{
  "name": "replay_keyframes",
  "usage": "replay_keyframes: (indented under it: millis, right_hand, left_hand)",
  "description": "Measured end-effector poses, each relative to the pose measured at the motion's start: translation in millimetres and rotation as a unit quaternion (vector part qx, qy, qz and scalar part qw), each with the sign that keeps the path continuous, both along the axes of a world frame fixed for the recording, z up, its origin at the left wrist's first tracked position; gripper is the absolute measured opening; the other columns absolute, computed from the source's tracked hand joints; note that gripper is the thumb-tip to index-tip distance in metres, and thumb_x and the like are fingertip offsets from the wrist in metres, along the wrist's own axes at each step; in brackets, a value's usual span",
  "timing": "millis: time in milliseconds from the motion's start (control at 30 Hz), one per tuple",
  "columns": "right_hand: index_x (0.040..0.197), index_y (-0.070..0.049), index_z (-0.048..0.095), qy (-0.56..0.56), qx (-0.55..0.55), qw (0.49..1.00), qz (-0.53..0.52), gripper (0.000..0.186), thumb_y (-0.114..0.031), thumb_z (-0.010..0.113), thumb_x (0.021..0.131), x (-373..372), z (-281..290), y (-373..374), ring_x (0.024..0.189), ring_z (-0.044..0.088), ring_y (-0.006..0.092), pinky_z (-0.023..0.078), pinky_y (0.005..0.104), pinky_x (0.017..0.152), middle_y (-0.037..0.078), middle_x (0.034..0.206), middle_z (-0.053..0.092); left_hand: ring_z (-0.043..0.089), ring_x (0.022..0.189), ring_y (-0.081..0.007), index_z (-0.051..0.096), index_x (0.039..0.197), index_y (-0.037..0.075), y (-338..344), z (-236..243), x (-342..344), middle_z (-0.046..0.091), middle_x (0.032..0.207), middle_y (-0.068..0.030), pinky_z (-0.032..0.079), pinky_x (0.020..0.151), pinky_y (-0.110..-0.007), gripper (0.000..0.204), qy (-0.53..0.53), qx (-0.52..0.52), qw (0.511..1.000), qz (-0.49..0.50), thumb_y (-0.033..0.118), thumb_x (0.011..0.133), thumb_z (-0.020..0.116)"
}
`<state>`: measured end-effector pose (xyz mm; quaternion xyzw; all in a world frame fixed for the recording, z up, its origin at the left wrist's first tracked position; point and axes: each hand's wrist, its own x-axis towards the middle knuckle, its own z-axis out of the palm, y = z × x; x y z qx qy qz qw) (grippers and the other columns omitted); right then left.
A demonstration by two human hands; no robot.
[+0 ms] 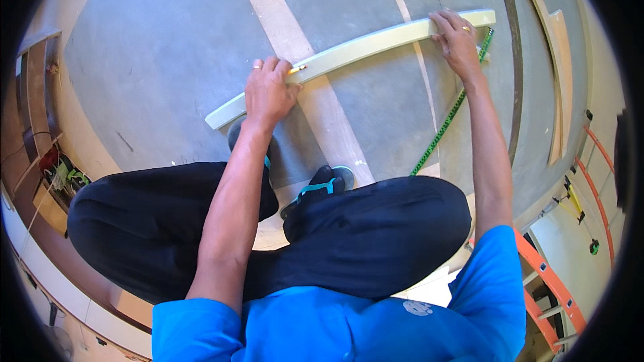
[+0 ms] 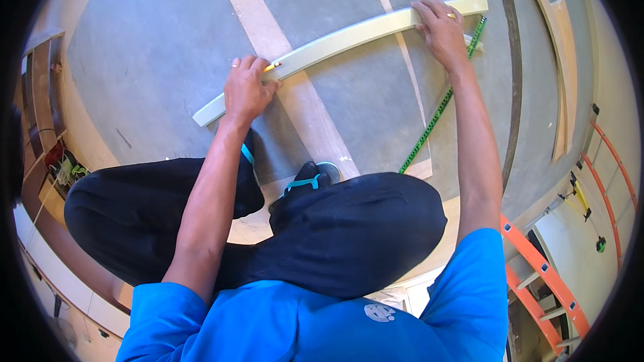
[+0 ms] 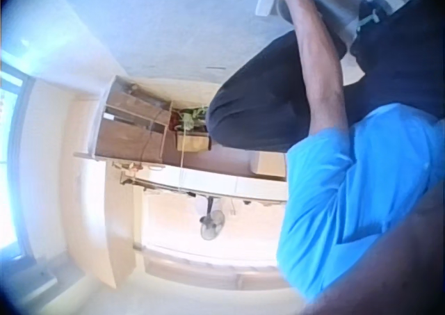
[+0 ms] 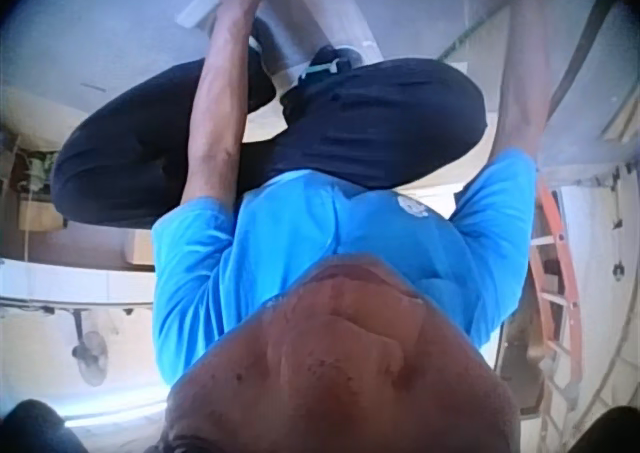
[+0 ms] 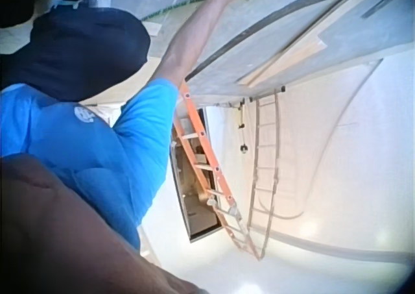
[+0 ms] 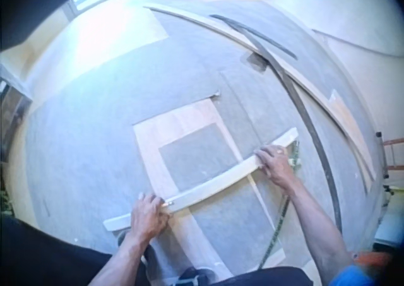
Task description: The person measures and marks a laminate sheet on the floor using a tape measure, pencil, and straight edge. They then hold the sheet up to a curved wall section to check fit and alignment before returning to the floor to continue marking.
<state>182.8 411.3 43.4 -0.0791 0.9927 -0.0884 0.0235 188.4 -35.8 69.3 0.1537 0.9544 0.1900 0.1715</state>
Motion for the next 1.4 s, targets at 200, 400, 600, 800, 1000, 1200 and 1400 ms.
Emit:
replay_keyframes:
  millis: [200,400,600,800,1000,1200,1400]
  right_hand:
    - [0.139,-0.02,0.064,0.002,0.004,1.0,0.022,0.049,-0.011,0.073,0.091,-7.6,-2.6,-6.1,0.145,0.05,0.0247,0.033,0.0534,0.117,0.002,0.142,0.063]
    - [0.138,-0.02,0.064,0.001,0.019,1.0,0.005,0.048,-0.01,0.072,0.092,-15.7,-2.0,-7.3,0.145,0.049,0.0243,0.032,0.0539,0.118,0.001,0.142,0.063]
    - [0.138,-0.022,0.064,-0.001,0.031,1.0,0.002,0.047,-0.012,0.072,0.093,-26.0,-3.1,-6.0,0.145,0.049,0.0242,0.032,0.0546,0.118,0.001,0.143,0.062]
    - [0.14,-0.022,0.063,0.004,0.038,0.999,-0.003,0.048,-0.013,0.072,0.093,-28.9,-7.3,-4.3,0.145,0.05,0.0243,0.033,0.0562,0.117,0.001,0.144,0.062]
    - [0.139,-0.021,0.064,-0.001,0.039,0.999,-0.008,0.048,-0.012,0.072,0.093,-29.0,-6.3,-8.5,0.145,0.05,0.0245,0.032,0.0556,0.118,0.003,0.145,0.062]
    - [0.14,-0.02,0.063,0.003,0.039,0.999,-0.01,0.048,-0.012,0.071,0.094,-33.7,-4.9,-6.2,0.145,0.05,0.0252,0.032,0.0549,0.118,0.004,0.145,0.062]
    - [0.14,-0.02,0.064,0.005,0.035,0.999,-0.005,0.048,-0.012,0.071,0.093,-35.5,-5.4,-7.3,0.145,0.05,0.025,0.032,0.0546,0.118,0.004,0.145,0.062]
  left_hand:
    - [0.059,0.106,-0.0358,0.071,0.109,0.006,0.5,3.9,10.8,0.066,0.109,-0.0134,0.051,0.093,-0.046,0.038,-0.02,-0.01,1.0,-0.004,0.021,0.077,0.086]
    - [0.06,0.106,-0.036,0.069,0.11,0.005,0.8,-1.0,10.6,0.064,0.109,-0.0146,0.051,0.092,-0.046,0.04,0.002,0.021,1.0,0.0,0.016,0.076,0.086]
    - [0.059,0.107,-0.0357,0.072,0.112,0.006,2.4,-5.9,1.6,0.066,0.112,-0.0125,0.05,0.095,-0.046,0.041,0.034,0.024,0.999,0.029,0.019,0.076,0.087]
    - [0.059,0.11,-0.0345,0.073,0.116,0.007,3.6,-12.7,-3.5,0.067,0.115,-0.0109,0.048,0.098,-0.046,0.044,0.044,0.023,0.998,0.045,0.018,0.076,0.086]
    - [0.059,0.112,-0.0342,0.074,0.118,0.008,-0.5,-13.1,-1.2,0.068,0.118,-0.0107,0.048,0.099,-0.046,0.046,0.038,0.016,0.998,0.049,0.018,0.075,0.087]
    - [0.059,0.111,-0.0337,0.073,0.119,0.007,2.3,-13.6,-2.6,0.068,0.12,-0.0111,0.047,0.099,-0.046,0.047,0.039,0.036,0.997,0.052,0.018,0.076,0.088]
    - [0.059,0.111,-0.033,0.073,0.12,0.007,0.8,-13.5,-3.5,0.068,0.119,-0.0104,0.047,0.099,-0.045,0.046,0.043,0.031,0.997,0.049,0.018,0.077,0.087]
